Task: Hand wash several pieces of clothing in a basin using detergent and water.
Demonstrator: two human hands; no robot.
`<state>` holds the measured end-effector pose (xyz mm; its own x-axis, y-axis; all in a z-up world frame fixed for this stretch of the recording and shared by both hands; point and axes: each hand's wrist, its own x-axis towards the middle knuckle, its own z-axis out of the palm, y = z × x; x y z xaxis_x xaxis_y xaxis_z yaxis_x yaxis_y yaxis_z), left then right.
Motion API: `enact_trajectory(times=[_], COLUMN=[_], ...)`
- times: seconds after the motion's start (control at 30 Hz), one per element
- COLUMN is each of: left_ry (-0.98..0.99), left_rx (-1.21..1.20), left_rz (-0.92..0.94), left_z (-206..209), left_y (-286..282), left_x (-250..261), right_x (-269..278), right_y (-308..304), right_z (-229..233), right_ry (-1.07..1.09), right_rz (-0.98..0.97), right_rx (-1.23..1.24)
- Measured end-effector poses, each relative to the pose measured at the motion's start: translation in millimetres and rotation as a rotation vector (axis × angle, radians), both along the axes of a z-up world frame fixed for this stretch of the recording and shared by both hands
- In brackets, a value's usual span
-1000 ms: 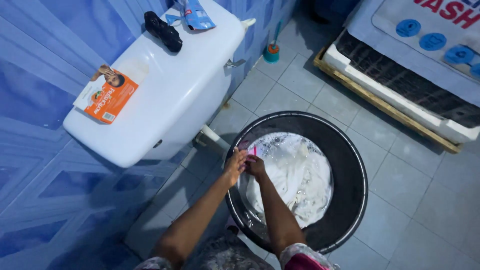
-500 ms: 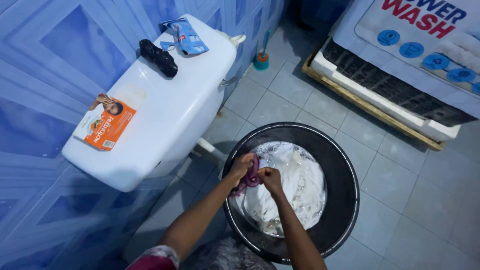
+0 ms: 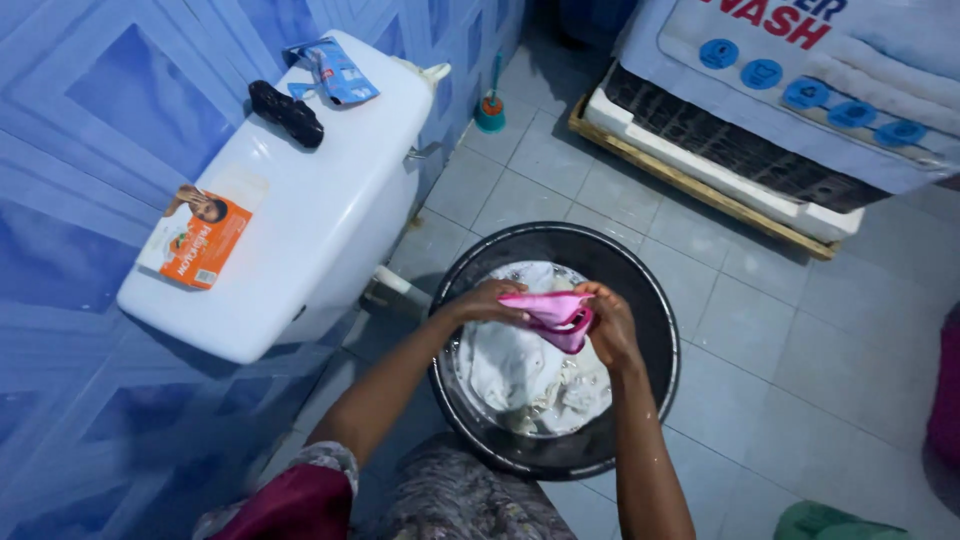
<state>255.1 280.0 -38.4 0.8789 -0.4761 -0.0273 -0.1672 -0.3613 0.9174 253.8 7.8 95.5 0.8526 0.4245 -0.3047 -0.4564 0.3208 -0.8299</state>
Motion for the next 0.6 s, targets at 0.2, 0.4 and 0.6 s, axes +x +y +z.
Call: enact_trajectory(times=[0.2, 0.4, 0.6], left_ry=[0.385, 0.692, 0.779], left_rx=[-0.275, -0.901, -1.142], left_rz=[0.159, 0.259, 0.278], left_z=[28, 70, 76], left_y=[-16, -37, -68], left_x=[-19, -50, -73], right_x=[-3, -17, -82], right_y=[-42, -78, -34], right_z=[-1, -100, -95], right_ry=[-0.055, -0.076, 0.208], right_rz=[-0.03, 0.011, -0.059], right_rx=[-0.065, -0.281, 0.203])
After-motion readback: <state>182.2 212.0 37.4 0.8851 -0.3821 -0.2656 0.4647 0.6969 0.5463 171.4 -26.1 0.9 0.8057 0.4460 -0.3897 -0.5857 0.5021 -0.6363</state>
